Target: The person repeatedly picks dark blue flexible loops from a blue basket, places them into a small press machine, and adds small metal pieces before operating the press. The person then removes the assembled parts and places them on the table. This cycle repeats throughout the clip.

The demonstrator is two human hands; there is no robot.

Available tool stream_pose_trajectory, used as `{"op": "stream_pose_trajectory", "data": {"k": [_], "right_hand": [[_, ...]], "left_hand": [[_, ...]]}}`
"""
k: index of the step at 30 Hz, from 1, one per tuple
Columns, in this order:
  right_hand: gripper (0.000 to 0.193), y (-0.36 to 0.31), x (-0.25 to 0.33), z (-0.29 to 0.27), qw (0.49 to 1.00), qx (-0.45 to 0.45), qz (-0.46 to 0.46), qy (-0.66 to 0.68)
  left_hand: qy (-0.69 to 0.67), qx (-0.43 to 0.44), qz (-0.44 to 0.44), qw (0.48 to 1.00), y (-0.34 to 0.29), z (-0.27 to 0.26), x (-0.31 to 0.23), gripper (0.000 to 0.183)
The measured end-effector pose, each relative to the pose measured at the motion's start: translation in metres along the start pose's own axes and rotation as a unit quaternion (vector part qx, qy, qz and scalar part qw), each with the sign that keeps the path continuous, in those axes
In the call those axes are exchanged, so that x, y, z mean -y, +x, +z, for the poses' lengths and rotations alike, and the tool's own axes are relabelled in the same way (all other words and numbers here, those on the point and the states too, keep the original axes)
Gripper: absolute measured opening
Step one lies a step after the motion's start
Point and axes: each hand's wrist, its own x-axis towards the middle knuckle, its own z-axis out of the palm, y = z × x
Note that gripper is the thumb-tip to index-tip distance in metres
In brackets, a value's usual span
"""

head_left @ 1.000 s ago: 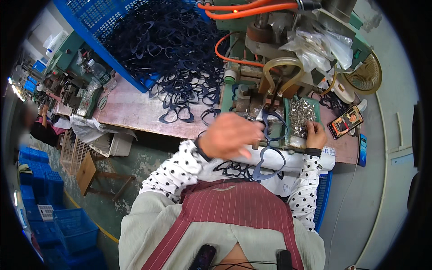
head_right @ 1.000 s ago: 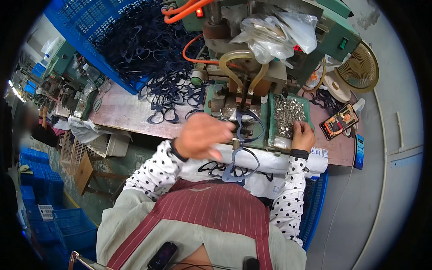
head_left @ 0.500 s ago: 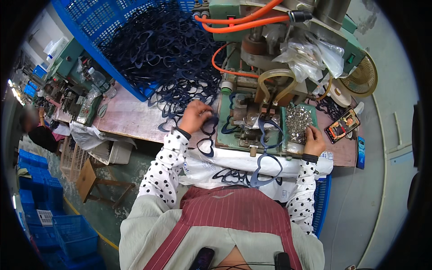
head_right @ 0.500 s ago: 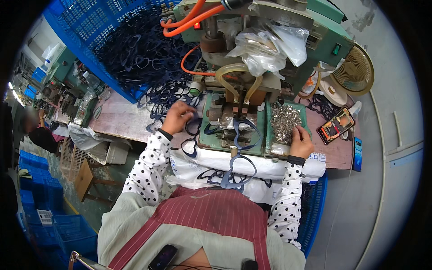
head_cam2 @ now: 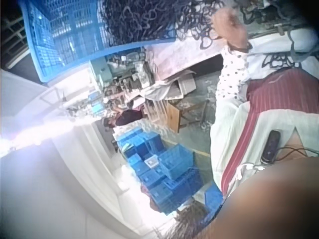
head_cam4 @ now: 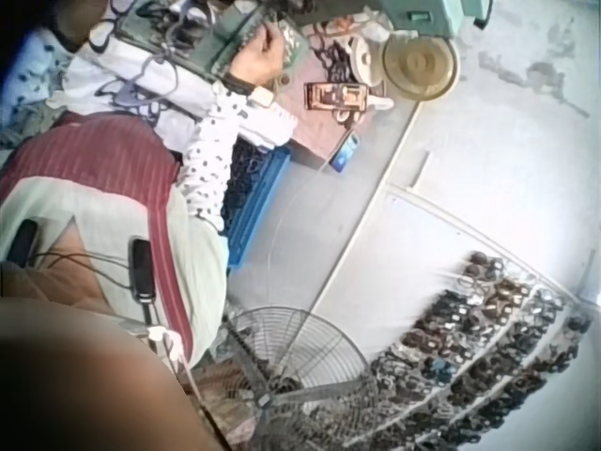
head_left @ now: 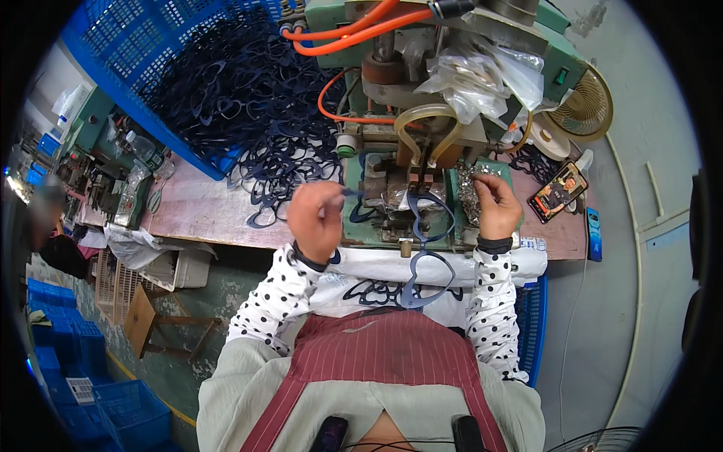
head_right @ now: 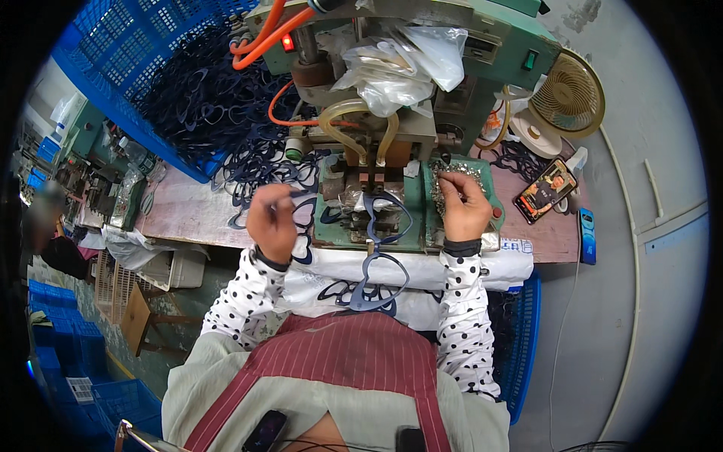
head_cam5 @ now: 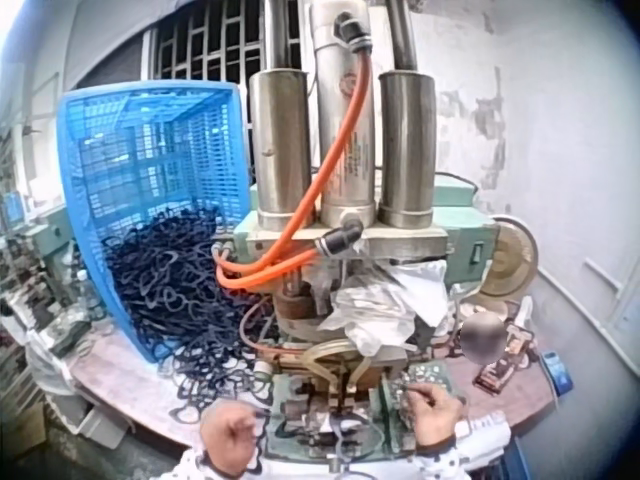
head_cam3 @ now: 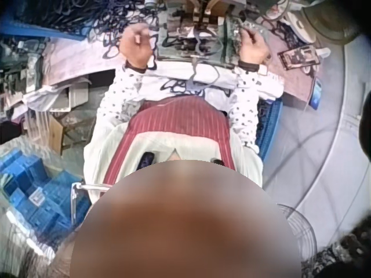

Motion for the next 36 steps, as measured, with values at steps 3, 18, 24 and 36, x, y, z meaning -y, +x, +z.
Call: {"op": "stream_pose_trajectory", "data": {"k": [3,18,24,36], "right_hand": [[0.012,-0.002,0.012,0.000,0.998,0.010,0.031,0.049],[0.018,-0.033,0.049,0.032,0.994,0.083,-0.071,0.002],[0.033,-0.041,0.045,0.053,0.997,0.053,-0.029,0.045],[0.049,-0.039,0.059,0.059,0.963,0.111,0.067,0.237]], "left_hand": [[-0.008,0.106,0.233,0.967,0.021,0.006,-0.031,0.018],[-0.119,0.186,0.241,0.945,0.027,0.005,-0.071,0.027],[-0.155,0.062,-0.117,0.979,0.063,0.007,-0.055,0.016],[-0.257,0.060,-0.191,0.946,0.078,0.010,-0.051,0.019]]}}
